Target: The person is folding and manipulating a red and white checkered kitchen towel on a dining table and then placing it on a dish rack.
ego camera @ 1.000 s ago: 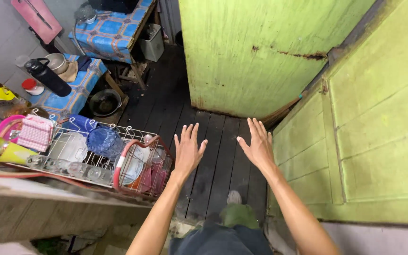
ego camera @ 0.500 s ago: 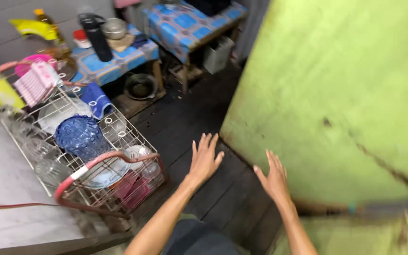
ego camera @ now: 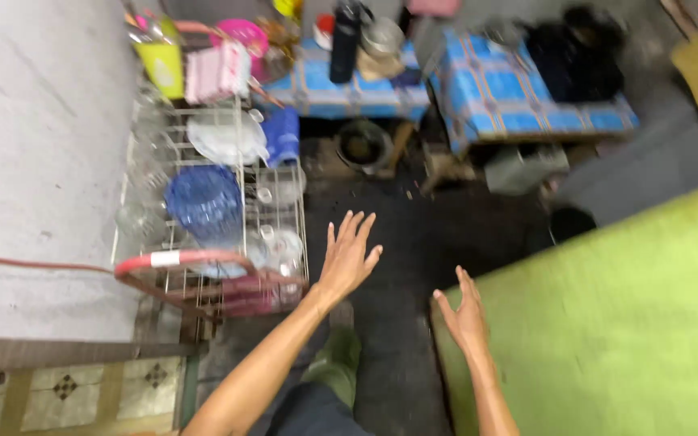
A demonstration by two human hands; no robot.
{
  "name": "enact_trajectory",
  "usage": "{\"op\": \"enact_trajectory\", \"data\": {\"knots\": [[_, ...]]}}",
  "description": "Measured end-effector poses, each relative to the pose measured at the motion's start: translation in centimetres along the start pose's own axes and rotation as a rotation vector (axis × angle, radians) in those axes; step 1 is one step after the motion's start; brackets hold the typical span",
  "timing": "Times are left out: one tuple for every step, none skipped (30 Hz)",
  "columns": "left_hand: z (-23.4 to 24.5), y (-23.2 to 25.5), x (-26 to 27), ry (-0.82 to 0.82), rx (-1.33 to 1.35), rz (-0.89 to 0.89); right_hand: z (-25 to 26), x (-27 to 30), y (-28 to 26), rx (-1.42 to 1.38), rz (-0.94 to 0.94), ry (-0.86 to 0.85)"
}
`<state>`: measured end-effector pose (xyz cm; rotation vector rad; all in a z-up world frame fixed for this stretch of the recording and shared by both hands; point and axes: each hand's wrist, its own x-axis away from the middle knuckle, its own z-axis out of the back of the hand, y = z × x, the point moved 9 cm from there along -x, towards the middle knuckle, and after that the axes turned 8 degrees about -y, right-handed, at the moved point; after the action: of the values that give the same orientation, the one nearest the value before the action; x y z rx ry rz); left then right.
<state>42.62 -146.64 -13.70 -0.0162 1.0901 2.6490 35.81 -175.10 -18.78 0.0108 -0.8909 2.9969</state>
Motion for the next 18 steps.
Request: {"op": "enact_trajectory", "data": {"knots": [[0.5, -0.9, -1.7, 0.03, -0.007, 0.021, -0.5, -3.2, -0.9, -0.001, 0.035, -0.013], [0.8, -2.0, -3.4, 0.036, -0.001, 0.063, -1.1, -6.5, -1.8, -0.011, 0.065, -0.051], [0.8, -3.2, -4.5, 0.033, 0.012, 0.109, -1.9, -9.0, -2.7, -0.019, 0.086, -0.094], [1.2, -4.3, -5.9, 0.056, 0.01, 0.133, -2.1, -11.5, -4.0, -0.017, 0.112, -0.113], [2.1, -5.6, -7.6, 0.1, 0.01, 0.158, -3.1, -14.5, -5.2, 0.024, 0.095, -0.2], [3.0, -6.9, -9.1, 0.145, 0.009, 0.182, -3.9, -17.3, -6.4, 0.069, 0.076, -0.286], [3.8, -7.8, -10.2, 0.167, 0.0, 0.206, -3.9, -19.8, -8.1, 0.067, 0.104, -0.302], [4.7, -8.8, -11.1, 0.187, 0.001, 0.246, -3.6, -22.2, -10.5, 0.049, 0.195, -0.293], [5.3, -9.8, -11.6, 0.201, 0.003, 0.289, -3.4, -24.0, -12.7, 0.028, 0.279, -0.287], [6.0, -10.6, -12.1, 0.216, -0.004, 0.314, -3.7, -25.6, -14.3, 0.024, 0.301, -0.307], [7.3, -11.4, -12.8, 0.263, -0.012, 0.323, -4.2, -27.4, -16.2, 0.022, 0.326, -0.336], [8.6, -12.1, -13.4, 0.309, -0.021, 0.331, -4.6, -29.1, -18.2, 0.021, 0.351, -0.364], [9.4, -13.0, -14.0, 0.329, -0.036, 0.345, -5.4, -30.9, -20.0, 0.012, 0.378, -0.372], [10.3, -14.2, -14.5, 0.366, -0.051, 0.385, -6.6, -32.6, -21.9, 0.004, 0.416, -0.413], [10.7, -15.2, -14.6, 0.397, -0.059, 0.43, -7.7, -33.7, -23.4, 0.002, 0.448, -0.462], [11.5, -16.0, -14.8, 0.411, -0.067, 0.451, -9.1, -35.2, -24.7, -0.003, 0.468, -0.479], [12.6, -16.8, -14.8, 0.459, -0.077, 0.481, -10.3, -36.4, -26.8, -0.028, 0.575, -0.472], [13.6, -17.7, -14.7, 0.507, -0.087, 0.511, -11.4, -37.5, -28.9, -0.055, 0.681, -0.465]]}}
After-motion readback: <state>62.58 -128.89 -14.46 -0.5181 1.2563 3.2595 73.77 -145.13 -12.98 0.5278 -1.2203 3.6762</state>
